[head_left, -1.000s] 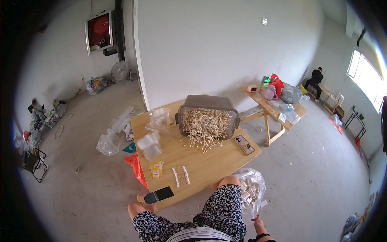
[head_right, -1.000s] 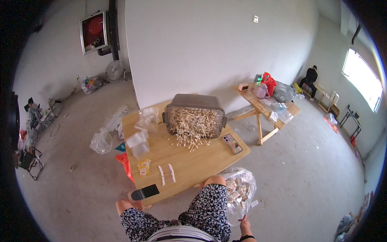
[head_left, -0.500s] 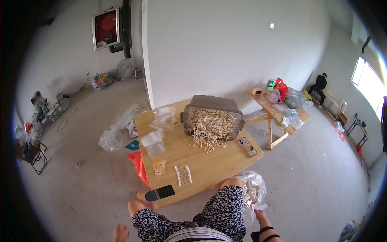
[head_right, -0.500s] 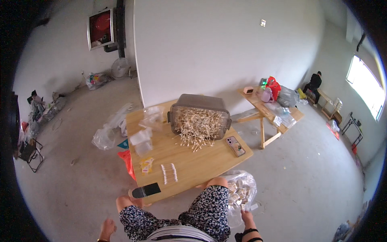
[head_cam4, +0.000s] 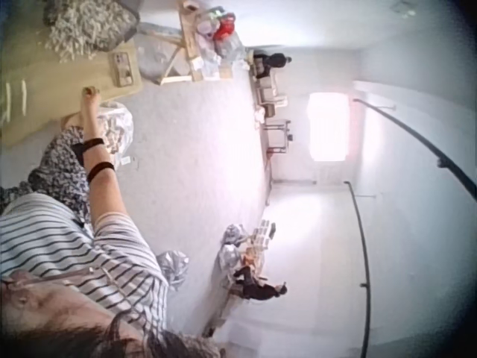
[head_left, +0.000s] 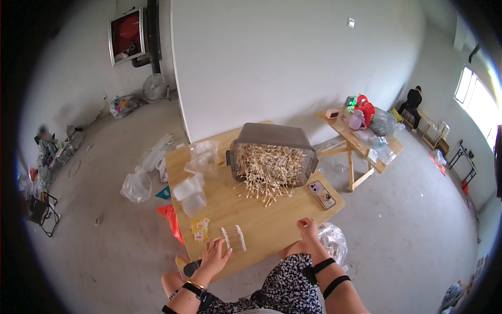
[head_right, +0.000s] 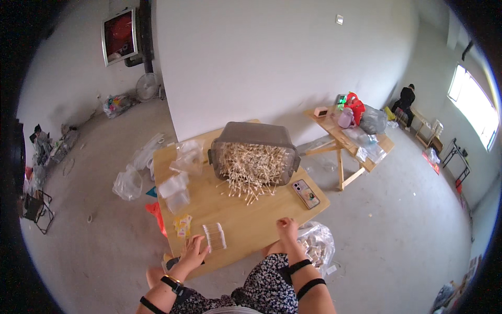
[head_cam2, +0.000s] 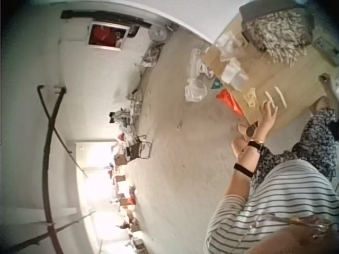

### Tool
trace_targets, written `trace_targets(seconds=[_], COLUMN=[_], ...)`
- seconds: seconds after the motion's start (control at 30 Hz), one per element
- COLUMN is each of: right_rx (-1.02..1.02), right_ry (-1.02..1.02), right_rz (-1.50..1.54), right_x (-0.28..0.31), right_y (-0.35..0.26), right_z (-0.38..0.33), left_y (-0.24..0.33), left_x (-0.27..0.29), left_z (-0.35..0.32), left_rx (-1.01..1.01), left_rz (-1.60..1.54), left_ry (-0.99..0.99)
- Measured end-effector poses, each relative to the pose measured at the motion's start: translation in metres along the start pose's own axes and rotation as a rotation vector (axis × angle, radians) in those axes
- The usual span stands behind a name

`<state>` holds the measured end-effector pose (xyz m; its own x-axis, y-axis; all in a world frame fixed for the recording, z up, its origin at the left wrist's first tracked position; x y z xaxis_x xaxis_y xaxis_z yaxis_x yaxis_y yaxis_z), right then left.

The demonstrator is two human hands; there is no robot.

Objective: Sorting and organizing cotton swabs on a table into groups and placing some in a plastic bag.

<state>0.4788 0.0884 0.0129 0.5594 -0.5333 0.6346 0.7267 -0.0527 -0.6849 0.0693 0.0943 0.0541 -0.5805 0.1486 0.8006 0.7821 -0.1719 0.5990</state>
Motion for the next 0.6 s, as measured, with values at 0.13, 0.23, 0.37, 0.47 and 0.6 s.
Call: trace_targets(seconds=[0.13,0.23,0.37,0.47,0.6], right_rx=[0.075,0.092,0.105,0.095,0.004], right_ry=[-0.045,-0.229,-0.271,-0.237,-0.172], right_rz=[0.049,0.087,-0.139,-0.194,-0.249], right_x=[-0.058,-0.098,-0.129,-0.14,-0.146], right_y=[-0.014,-0.017,-0.045,-0.058,-0.057], right_z=[0.03,0.048,0.055,0.064,0.086], left_y=[-0.009,-0.006,-0.007,-0.017,-0.022], left_x=[-0.036,-0.055,-0.059,-0.064,-0.076], left_z=[0.033,0.05,0.055,0.053,0.051], left_rx=[0.072,0.055,-0.021,-0.024,-0.032], left_rz=[0.145,0.237,0.237,0.186,0.199], left_ry=[0.032,0.06,0.107,0.095,0.048])
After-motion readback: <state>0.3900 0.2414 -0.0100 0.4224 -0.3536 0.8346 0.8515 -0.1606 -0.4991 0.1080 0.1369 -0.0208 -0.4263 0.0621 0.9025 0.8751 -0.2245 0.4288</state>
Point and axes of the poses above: each hand's wrist, its own z-axis towards the middle knuckle, its own x-axis out of the back of the hand, y = z × x, the point moved 7 cm from there along z, towards the middle knuckle, and after that the axes turned 14 degrees about x, right-handed, at the moved point
